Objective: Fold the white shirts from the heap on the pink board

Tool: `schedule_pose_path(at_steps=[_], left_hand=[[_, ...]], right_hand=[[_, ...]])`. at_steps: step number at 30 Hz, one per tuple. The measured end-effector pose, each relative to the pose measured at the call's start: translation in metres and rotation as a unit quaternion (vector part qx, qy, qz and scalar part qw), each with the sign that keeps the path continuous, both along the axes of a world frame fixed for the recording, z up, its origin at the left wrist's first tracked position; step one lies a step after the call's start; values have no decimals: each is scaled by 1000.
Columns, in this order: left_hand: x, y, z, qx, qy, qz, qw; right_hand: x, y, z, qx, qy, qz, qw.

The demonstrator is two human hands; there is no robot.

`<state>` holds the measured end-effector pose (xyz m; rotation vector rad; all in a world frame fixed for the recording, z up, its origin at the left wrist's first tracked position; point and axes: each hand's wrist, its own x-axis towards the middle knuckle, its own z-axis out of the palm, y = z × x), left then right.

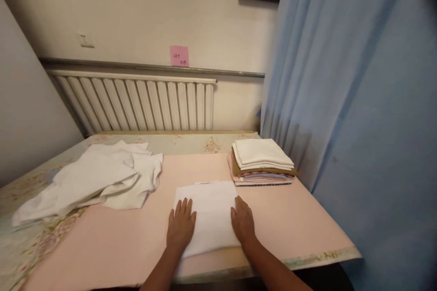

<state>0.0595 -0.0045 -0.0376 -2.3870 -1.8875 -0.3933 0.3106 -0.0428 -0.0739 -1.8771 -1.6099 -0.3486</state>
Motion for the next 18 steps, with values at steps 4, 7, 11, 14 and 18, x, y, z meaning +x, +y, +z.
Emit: schedule_pose_path(at_steps=[4,7,11,14,18], left_hand=[[4,-4,7,-33,1,42,999],[23,-12,14,-41,4,87,995],[61,-33,11,-8,2,11,1000],[78,-49,4,1,-5,-52,999],[77,-55,-2,13,-8,-77,997]], right_hand=[[-1,0,3,-9,-1,-6,1000],[-2,-1,7,-9,-8,-2,1000],[-3,-3,12,-7,-14,-5,1000],[-3,-4,12,-3,-10,-3,1000],[-2,-5,11,-10,1,6,1000]])
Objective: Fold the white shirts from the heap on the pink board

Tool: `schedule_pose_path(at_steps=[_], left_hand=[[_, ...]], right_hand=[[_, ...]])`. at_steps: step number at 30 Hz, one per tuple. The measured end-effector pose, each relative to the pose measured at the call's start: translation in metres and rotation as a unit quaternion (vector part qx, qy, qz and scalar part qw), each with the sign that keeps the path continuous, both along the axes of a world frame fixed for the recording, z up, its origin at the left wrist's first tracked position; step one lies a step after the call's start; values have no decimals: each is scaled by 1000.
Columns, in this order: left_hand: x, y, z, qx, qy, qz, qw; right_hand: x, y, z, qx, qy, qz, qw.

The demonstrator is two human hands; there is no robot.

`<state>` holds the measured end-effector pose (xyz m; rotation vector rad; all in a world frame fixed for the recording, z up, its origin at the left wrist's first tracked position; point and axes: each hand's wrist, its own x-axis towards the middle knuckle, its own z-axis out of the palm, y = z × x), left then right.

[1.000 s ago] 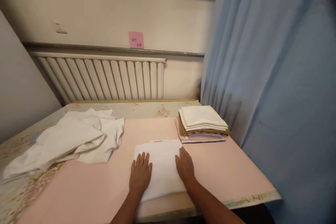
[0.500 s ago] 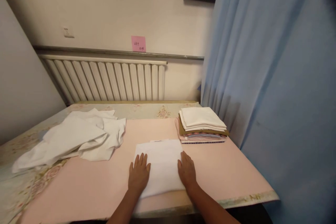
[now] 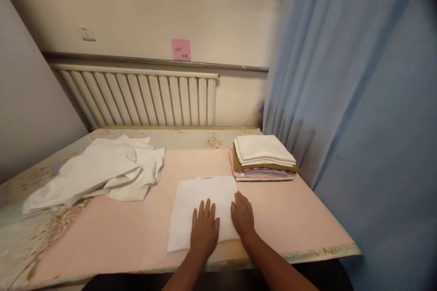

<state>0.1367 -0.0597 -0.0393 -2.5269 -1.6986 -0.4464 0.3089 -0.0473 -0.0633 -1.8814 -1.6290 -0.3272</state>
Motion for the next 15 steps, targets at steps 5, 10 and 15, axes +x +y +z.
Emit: schedule_pose_path(at_steps=[5,10,15], left_hand=[[-3,3,-1,1,-5,0,1000],[-2,2,-1,-3,1,-4,1000],[-6,3,2,-28,9,-11,1000]], right_hand=[[-1,-4,9,-6,10,7,1000],[-30,-10,24,40,15,114,993],[-64,-17,18,39,59,190,979]])
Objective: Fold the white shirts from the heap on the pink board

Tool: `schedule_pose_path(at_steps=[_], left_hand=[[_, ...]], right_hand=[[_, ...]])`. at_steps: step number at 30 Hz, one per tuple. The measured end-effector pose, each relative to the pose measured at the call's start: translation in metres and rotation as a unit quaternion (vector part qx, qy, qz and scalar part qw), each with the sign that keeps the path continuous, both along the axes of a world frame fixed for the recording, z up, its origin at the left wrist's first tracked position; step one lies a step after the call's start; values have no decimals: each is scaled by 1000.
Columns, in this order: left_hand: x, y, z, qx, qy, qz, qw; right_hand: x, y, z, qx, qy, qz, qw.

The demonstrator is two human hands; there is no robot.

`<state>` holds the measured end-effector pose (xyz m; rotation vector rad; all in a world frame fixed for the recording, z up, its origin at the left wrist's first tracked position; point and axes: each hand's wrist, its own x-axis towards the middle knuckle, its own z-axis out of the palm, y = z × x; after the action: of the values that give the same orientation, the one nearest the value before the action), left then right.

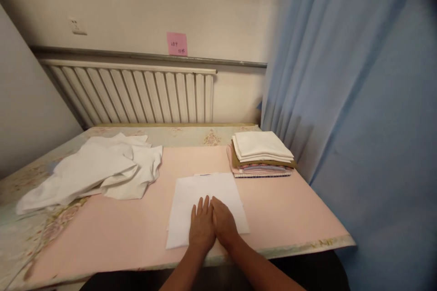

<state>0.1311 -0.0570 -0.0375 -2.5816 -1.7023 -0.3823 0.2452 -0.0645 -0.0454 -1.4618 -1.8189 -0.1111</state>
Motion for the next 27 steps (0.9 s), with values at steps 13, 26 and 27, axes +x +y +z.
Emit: schedule_pose_path(at_steps=[13,26,27], left_hand=[[-5,1,-6,53,-26,-18,998],[-44,0,-2,60,-14,-11,998],[-50,2,-3,56,-13,2,998]], right_hand=[[14,-15,0,-61,-74,14,995],[27,-28,1,-83,-101,-16,991],[29,-28,-1,-78,-99,-22,992]])
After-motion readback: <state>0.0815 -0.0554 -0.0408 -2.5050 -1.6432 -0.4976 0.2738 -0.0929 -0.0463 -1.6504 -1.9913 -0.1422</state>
